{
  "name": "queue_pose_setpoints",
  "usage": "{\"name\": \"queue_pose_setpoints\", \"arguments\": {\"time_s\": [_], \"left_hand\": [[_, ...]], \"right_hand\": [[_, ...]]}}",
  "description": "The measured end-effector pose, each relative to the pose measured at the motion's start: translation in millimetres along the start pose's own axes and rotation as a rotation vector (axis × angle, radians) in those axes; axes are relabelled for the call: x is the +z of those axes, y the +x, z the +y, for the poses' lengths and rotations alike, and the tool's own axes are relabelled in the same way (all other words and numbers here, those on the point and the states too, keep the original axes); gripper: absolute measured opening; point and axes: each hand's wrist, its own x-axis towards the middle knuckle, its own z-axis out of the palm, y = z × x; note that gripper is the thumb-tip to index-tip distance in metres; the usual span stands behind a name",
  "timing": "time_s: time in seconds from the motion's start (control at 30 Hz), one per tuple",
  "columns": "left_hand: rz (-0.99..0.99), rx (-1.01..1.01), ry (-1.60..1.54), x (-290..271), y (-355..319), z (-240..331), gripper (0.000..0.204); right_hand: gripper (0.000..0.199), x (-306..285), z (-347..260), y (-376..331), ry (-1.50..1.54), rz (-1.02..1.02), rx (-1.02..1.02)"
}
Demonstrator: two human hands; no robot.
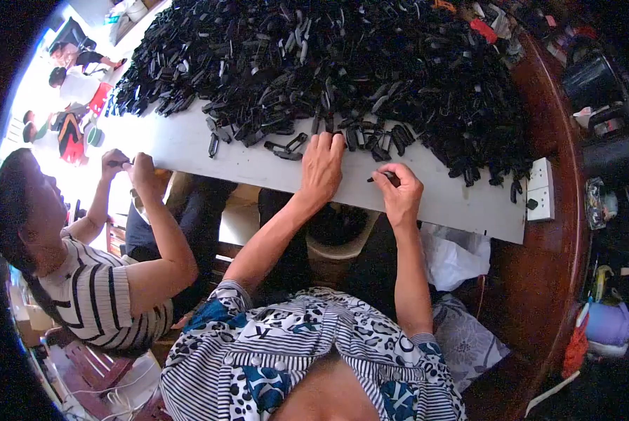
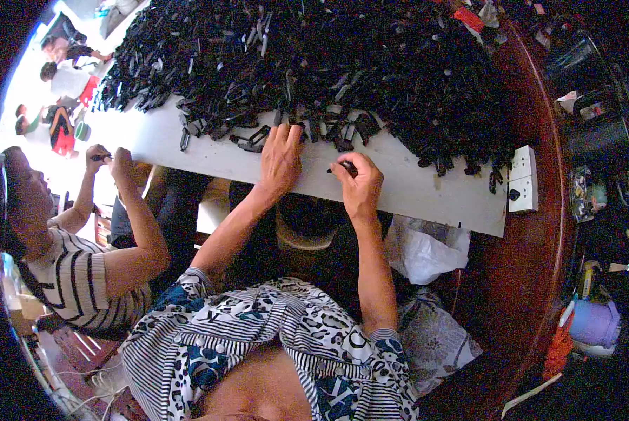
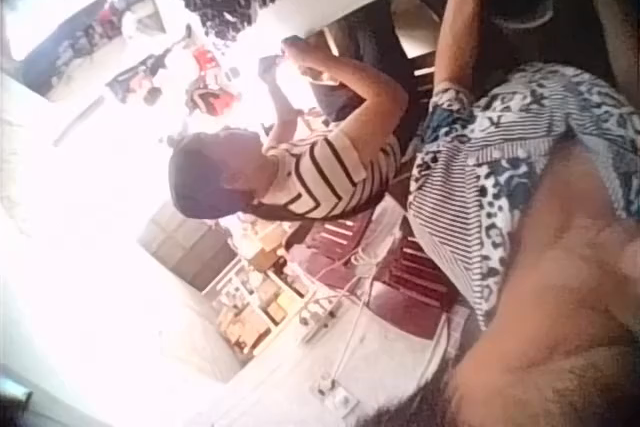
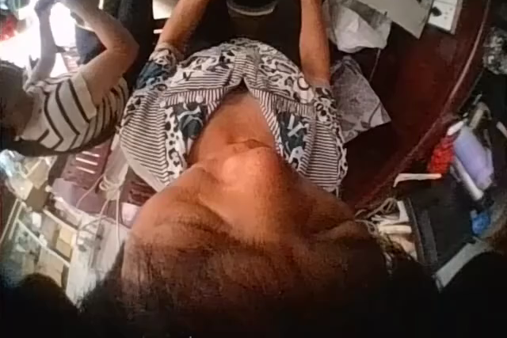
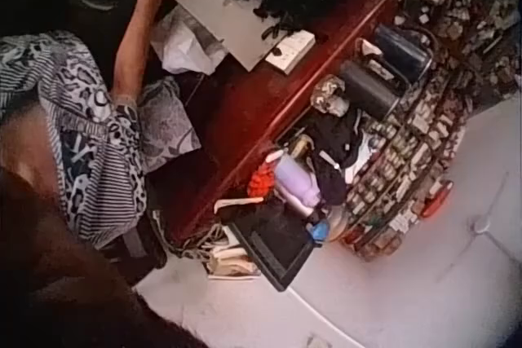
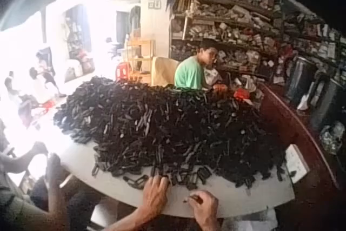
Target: Assembling small black plastic components by hand at a manufacturing workbench.
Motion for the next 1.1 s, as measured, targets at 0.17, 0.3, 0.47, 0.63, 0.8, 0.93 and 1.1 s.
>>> {"name": "queue_pose_setpoints", "arguments": {"time_s": [0.17,0.3,0.47,0.63,0.8,0.93,1.1], "left_hand": [[0.235,0.049,-0.398,-2.5,1.3,2.8,0.026],[-0.172,-0.363,-1.319,-20.4,-13.7,18.0,0.024],[-0.137,-0.365,-1.475,-17.3,-27.9,24.0,0.024],[-0.324,-0.538,-1.718,-36.1,-32.6,25.3,0.028],[-0.293,-0.487,-1.651,-42.0,-34.7,31.7,0.029],[-0.223,-0.446,-1.387,-47.3,-33.2,34.2,0.027],[-0.172,-0.413,-1.284,-44.9,-36.6,30.7,0.024]], "right_hand": [[0.012,5.0,-19.9,1.1,0.181,0.097,0.008],[0.012,19.3,-39.5,0.0,0.261,0.210,-0.151],[0.011,20.5,-38.1,-2.1,-0.200,0.140,-0.441],[0.013,15.1,-56.5,-18.5,-0.566,0.021,-0.472],[0.012,14.9,-68.1,-21.3,-0.639,0.020,-0.476],[0.011,15.0,-75.0,-22.6,-0.700,-0.040,-0.479],[0.012,15.9,-79.7,-21.4,-0.866,-0.157,-0.467]]}}
